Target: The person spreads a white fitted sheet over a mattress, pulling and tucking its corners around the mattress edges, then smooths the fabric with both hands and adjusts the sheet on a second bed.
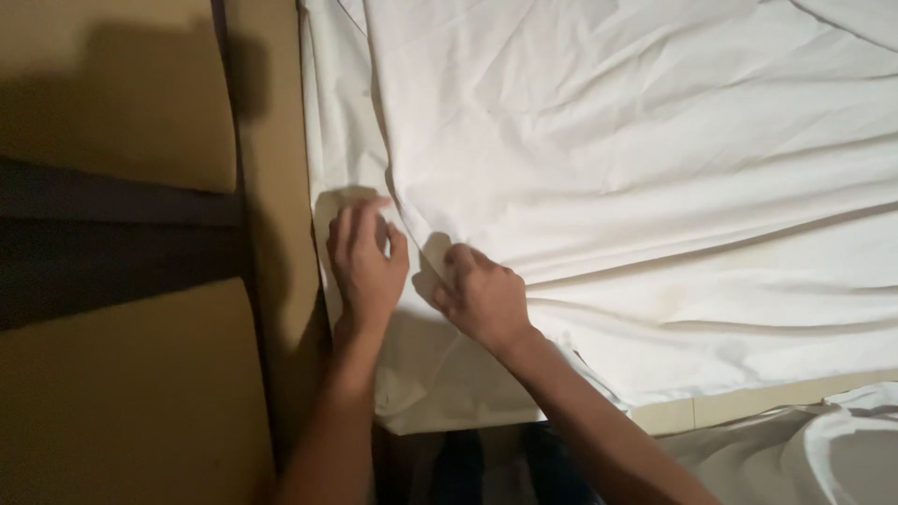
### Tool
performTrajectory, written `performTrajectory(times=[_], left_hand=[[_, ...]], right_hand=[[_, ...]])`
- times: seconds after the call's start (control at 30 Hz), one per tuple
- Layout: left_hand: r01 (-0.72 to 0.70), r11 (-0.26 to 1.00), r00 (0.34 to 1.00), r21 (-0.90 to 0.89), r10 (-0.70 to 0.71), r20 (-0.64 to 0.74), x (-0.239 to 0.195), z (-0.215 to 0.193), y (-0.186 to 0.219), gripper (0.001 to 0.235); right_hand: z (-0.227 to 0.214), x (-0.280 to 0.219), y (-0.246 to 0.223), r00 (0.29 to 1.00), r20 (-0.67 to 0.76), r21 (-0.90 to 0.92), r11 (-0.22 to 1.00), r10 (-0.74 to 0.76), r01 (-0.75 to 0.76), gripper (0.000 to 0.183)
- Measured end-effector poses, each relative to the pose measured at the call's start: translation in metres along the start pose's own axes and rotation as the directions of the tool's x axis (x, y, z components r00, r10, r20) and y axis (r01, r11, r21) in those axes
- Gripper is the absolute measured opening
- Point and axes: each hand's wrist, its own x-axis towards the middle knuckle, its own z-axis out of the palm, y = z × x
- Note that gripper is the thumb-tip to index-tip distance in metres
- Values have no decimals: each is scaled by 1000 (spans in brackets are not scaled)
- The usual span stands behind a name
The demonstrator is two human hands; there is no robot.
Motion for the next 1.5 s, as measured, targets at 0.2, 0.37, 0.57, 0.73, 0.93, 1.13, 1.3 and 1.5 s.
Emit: performTrajectory(times=[0.2,0.37,0.57,0.73,0.93,1.13,1.3,1.5], left_hand=[[439,898,863,28,-430,264,60,17,12,21],[705,681,700,-199,-622,351,76,57,-26,26],[843,-156,283,-515,-687,669,91,60,-39,26],[606,-134,530,-784,-667,524,70,72,-71,23],[475,61,578,-878,-774,259,60,57,-68,21],[302,538,678,-787,-701,-220,44,42,-60,19],[400,906,861,-140,-423,-282,33,23,-43,18],[214,969,974,-125,-221,-40,3,3,-6,29]], right_hand=[[19,22,9,950,-206,-119,970,-233,212,44],[28,27,15,1000,-10,-46,999,1,-1,20],[0,44,-15,949,-269,0,985,-165,171,39],[38,57,3,913,-309,-237,951,-266,197,25],[24,55,-31,969,-181,57,982,-168,181,30],[38,54,-22,993,4,26,992,-122,122,16],[12,31,-20,992,49,187,976,-120,109,25],[-22,-44,22,976,-121,50,980,-183,191,35]])
